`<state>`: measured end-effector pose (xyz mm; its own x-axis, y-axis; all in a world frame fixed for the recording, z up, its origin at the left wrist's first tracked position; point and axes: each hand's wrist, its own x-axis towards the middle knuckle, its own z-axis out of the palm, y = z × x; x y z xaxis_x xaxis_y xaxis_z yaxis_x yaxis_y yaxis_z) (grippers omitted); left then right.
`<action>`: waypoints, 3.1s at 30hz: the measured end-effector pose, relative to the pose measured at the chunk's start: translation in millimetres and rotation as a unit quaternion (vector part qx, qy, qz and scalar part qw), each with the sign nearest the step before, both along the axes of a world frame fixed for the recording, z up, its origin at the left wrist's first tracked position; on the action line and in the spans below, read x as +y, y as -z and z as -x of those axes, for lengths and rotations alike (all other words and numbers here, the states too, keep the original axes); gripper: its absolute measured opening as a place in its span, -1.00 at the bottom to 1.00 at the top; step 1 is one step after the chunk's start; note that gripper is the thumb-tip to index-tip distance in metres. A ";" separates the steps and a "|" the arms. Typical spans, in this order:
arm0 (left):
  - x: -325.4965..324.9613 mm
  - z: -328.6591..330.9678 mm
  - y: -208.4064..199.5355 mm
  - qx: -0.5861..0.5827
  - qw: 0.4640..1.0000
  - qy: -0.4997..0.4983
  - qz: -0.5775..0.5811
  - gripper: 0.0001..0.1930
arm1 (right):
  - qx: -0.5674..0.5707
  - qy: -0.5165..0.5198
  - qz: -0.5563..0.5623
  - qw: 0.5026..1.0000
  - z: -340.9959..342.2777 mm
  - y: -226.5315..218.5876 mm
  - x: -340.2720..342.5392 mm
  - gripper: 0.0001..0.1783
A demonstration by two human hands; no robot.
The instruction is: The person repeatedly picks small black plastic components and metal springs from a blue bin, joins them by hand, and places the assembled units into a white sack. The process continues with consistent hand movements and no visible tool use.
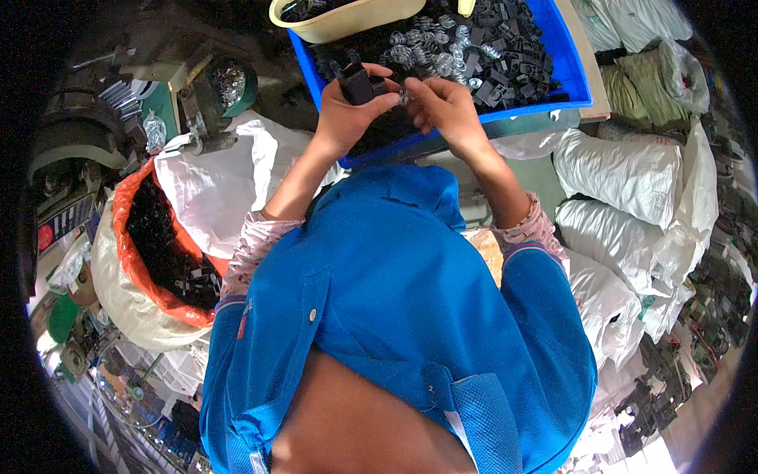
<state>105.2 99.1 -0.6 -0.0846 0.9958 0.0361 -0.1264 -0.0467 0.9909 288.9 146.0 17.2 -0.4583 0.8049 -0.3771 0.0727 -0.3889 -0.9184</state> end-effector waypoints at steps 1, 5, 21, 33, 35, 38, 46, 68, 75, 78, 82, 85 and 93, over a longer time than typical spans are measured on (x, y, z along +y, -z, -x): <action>-0.5 -0.6 -0.5 -0.011 1.000 -0.006 0.021 -0.67 | -0.036 -0.024 -0.012 0.999 0.2 1.1 -0.4 -0.71; -0.7 -2.0 1.3 -0.110 0.986 -0.034 0.119 -0.71 | -0.020 0.072 -0.181 0.981 8.7 -0.6 -10.9 -0.90; 79.5 -15.7 2.8 -0.050 0.995 -0.052 0.071 -0.67 | 0.033 0.204 -0.197 0.958 -27.7 16.1 -2.0 -0.78; -1.6 39.0 -28.8 -0.039 0.998 -0.049 0.029 -0.61 | 0.037 0.011 -0.257 0.966 24.6 -33.3 21.8 -0.72; -15.5 48.0 -29.6 0.036 0.997 -0.062 0.012 -0.66 | 0.045 -0.060 -0.244 0.967 41.5 -47.0 25.9 -0.76; -30.4 52.8 -42.6 0.075 0.991 -0.111 0.009 -0.73 | 0.068 -0.113 -0.273 0.953 68.3 -50.8 28.4 -0.83; -63.9 67.4 -38.5 0.162 0.961 -0.223 -0.008 -0.73 | -0.042 -0.299 -0.699 0.648 116.4 -77.4 21.6 -0.77; -109.2 99.6 -18.5 0.167 0.923 -0.343 -0.039 -0.87 | 0.142 -0.254 0.052 0.955 141.2 -8.5 -3.2 -0.68; -109.9 99.2 -18.1 0.049 0.955 -0.289 0.051 -0.88 | 0.137 -0.244 -0.144 0.949 140.2 -7.7 -3.3 -0.68; -109.6 102.4 -16.4 -0.021 0.958 -0.280 0.058 -0.85 | 0.137 -0.253 -0.156 0.945 141.3 -5.2 -1.1 -0.68; -107.2 103.2 -7.1 -0.110 0.955 -0.269 0.063 -0.76 | 0.123 -0.243 -0.106 0.956 143.0 -2.6 1.3 -0.67; -106.5 104.5 -7.2 -0.159 0.951 -0.260 0.057 -0.66 | 0.158 -0.229 -0.029 0.960 146.1 4.5 7.8 -0.66; -122.7 101.0 -22.7 -0.245 0.951 -0.164 0.093 -0.64 | 0.178 -0.261 -0.008 0.949 142.7 -15.6 35.1 -0.65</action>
